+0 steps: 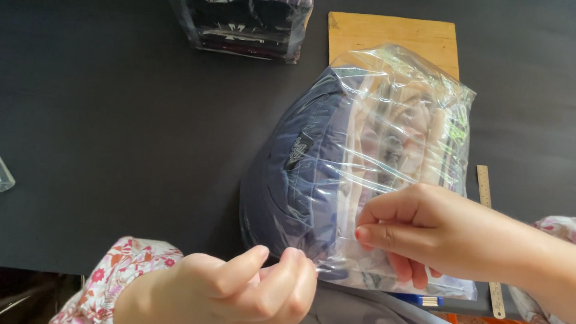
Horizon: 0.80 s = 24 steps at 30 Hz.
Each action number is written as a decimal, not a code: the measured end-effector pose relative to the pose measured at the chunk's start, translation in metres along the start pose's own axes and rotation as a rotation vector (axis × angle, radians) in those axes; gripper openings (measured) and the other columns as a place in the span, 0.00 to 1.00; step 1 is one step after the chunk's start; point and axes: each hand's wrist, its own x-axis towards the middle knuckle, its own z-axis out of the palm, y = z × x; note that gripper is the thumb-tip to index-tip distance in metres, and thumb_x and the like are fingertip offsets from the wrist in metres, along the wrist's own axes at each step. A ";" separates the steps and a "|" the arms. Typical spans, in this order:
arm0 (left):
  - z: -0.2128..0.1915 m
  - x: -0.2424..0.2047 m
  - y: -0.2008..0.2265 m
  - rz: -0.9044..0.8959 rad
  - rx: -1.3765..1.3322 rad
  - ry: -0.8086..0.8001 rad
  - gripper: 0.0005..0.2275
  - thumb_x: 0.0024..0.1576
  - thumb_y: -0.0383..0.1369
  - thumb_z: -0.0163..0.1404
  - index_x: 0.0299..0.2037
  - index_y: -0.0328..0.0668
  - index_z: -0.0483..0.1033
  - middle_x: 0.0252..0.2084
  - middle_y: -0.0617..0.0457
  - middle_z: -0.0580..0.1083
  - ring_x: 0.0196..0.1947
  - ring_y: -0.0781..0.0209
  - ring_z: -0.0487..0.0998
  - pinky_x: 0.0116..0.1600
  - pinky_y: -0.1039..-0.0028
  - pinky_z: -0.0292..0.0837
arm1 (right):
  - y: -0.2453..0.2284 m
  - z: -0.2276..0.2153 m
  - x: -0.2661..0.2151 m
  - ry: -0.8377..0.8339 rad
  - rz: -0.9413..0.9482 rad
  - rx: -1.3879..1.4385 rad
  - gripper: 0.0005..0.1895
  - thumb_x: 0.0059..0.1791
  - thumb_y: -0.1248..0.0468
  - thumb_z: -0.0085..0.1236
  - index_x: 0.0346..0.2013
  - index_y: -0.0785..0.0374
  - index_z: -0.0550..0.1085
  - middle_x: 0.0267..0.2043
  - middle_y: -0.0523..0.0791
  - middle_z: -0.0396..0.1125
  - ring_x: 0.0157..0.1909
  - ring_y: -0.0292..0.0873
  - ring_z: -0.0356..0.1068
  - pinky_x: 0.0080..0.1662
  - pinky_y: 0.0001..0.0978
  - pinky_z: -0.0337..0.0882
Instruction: The person packages stacks of folded clothes into a clear plastic bag and secures it using tape and a ruler to smooth and measure the package.
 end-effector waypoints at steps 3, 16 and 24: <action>-0.006 0.020 -0.015 0.044 -0.014 -0.026 0.10 0.56 0.25 0.56 0.46 0.50 0.79 0.48 0.67 0.72 0.56 0.72 0.69 0.60 0.72 0.63 | -0.005 0.001 0.000 0.001 0.021 -0.003 0.17 0.53 0.51 0.52 0.35 0.60 0.81 0.15 0.42 0.70 0.18 0.33 0.70 0.23 0.27 0.66; -0.015 0.029 -0.019 0.064 -0.158 -0.148 0.07 0.64 0.34 0.47 0.44 0.45 0.78 0.50 0.47 0.79 0.64 0.55 0.74 0.65 0.71 0.63 | -0.016 0.010 -0.003 0.090 0.059 -0.061 0.18 0.53 0.49 0.53 0.35 0.61 0.80 0.14 0.43 0.68 0.16 0.35 0.69 0.22 0.29 0.69; -0.016 0.031 -0.014 0.048 -0.140 -0.177 0.09 0.62 0.34 0.46 0.40 0.42 0.79 0.48 0.47 0.80 0.62 0.54 0.75 0.64 0.71 0.63 | -0.024 0.014 -0.008 0.155 0.121 -0.273 0.23 0.54 0.49 0.54 0.28 0.66 0.77 0.18 0.45 0.70 0.18 0.35 0.71 0.24 0.27 0.69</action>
